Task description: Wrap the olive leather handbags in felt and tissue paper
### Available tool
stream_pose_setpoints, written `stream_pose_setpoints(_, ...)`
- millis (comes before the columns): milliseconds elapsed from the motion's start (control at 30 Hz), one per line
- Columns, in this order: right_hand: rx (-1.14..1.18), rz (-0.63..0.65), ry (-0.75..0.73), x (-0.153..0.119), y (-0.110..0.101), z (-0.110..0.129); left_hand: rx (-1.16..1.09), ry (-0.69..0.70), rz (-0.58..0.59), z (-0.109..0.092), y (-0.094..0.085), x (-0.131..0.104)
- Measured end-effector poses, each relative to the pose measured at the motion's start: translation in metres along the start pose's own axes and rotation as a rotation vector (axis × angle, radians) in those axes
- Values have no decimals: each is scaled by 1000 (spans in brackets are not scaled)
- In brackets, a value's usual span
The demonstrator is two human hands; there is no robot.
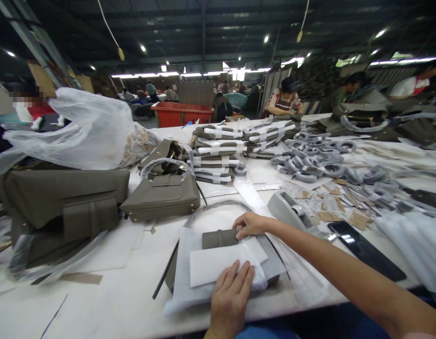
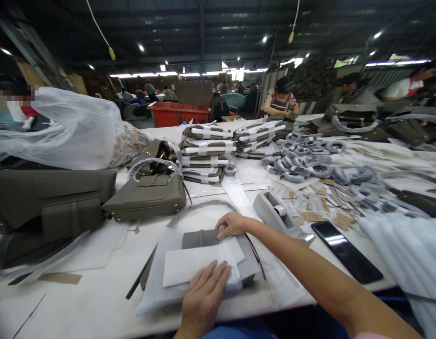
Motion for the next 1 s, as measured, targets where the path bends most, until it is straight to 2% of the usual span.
stream_pose_setpoints(100,21,-154,-25,-16,-7,7,7,16,41,0,-2,1)
stream_pose_setpoints(200,38,-373,-31,-54,-7,19,14,40,95,0,-4,3)
stream_pose_setpoints(267,14,-427,-79,-85,9,27,11,48,111,-1,-5,4)
stream_pose_setpoints(333,-84,-421,-176,-113,35,31,6,51,107,-1,-6,6)
stream_pose_setpoints(433,-287,-473,-276,-139,74,27,-9,90,152,0,-12,11)
stream_pose_setpoints(500,-366,-531,-296,-145,90,21,-39,167,237,3,-21,13)
stream_pose_setpoints(600,-408,-601,-298,-145,97,15,-17,239,358,21,-47,10)
stream_pose_setpoints(700,-412,-636,-290,-142,96,14,120,175,462,54,-76,-1)
stream_pose_setpoints(767,-413,-644,-293,-140,95,14,170,150,533,72,-89,-13)
stream_pose_setpoints(867,-403,-708,-312,-143,96,18,193,217,548,84,-91,-29)
stream_pose_setpoints(1000,-274,-926,-439,-168,108,38,207,227,430,86,-80,-44)
Point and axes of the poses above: each hand's wrist, its own x-axis towards the middle knuckle, its own y-axis out of the palm, z = x × y, the point moved 4 cm from there along x, towards the middle knuckle, and after that the axes turned 13 degrees about y, right-handed, at the moved point
